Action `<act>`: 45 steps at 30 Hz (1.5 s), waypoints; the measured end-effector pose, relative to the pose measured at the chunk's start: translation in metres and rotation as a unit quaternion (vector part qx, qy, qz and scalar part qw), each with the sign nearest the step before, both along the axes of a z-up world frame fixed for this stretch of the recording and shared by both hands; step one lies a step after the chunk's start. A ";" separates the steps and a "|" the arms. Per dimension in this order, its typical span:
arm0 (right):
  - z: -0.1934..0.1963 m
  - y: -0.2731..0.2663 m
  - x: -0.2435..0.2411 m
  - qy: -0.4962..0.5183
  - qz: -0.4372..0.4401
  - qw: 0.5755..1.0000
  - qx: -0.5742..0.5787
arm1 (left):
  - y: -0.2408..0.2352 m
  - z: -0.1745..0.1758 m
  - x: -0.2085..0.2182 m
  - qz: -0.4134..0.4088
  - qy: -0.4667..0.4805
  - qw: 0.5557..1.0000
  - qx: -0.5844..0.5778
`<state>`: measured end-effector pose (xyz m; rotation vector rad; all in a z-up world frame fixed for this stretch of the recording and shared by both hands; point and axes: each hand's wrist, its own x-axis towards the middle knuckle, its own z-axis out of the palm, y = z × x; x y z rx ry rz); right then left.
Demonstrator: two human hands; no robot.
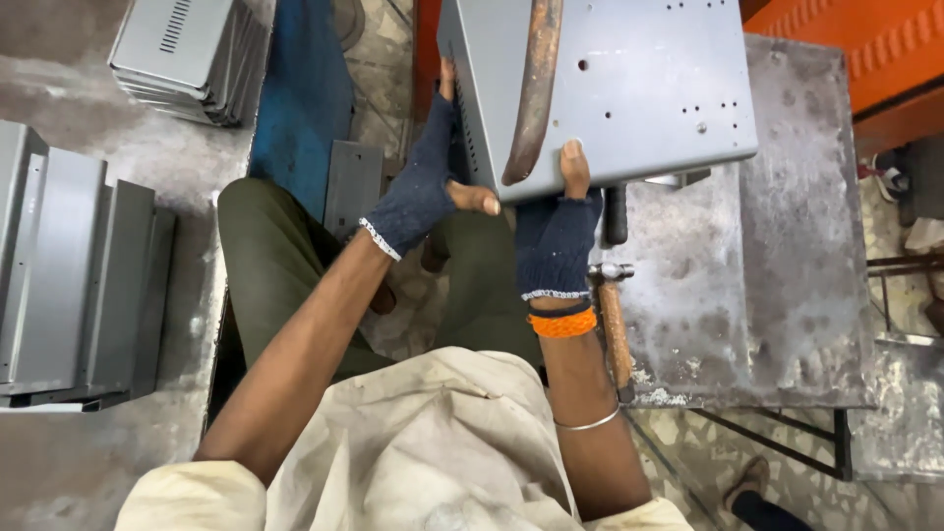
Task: The person picks up a gray sheet-metal enclosure from a stack, positions it under the lever of a manual bending machine, and pulls the lever down to bend the panel edge. They reposition the box, repeat the bend on other sides, and place finished enclosures on the table beside them.
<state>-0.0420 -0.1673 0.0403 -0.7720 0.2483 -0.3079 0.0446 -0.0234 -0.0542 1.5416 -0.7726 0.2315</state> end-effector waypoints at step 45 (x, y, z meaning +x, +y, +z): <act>-0.023 -0.062 -0.059 0.154 -0.053 0.985 -0.059 | 0.050 0.066 -0.056 0.005 0.092 0.992 -0.089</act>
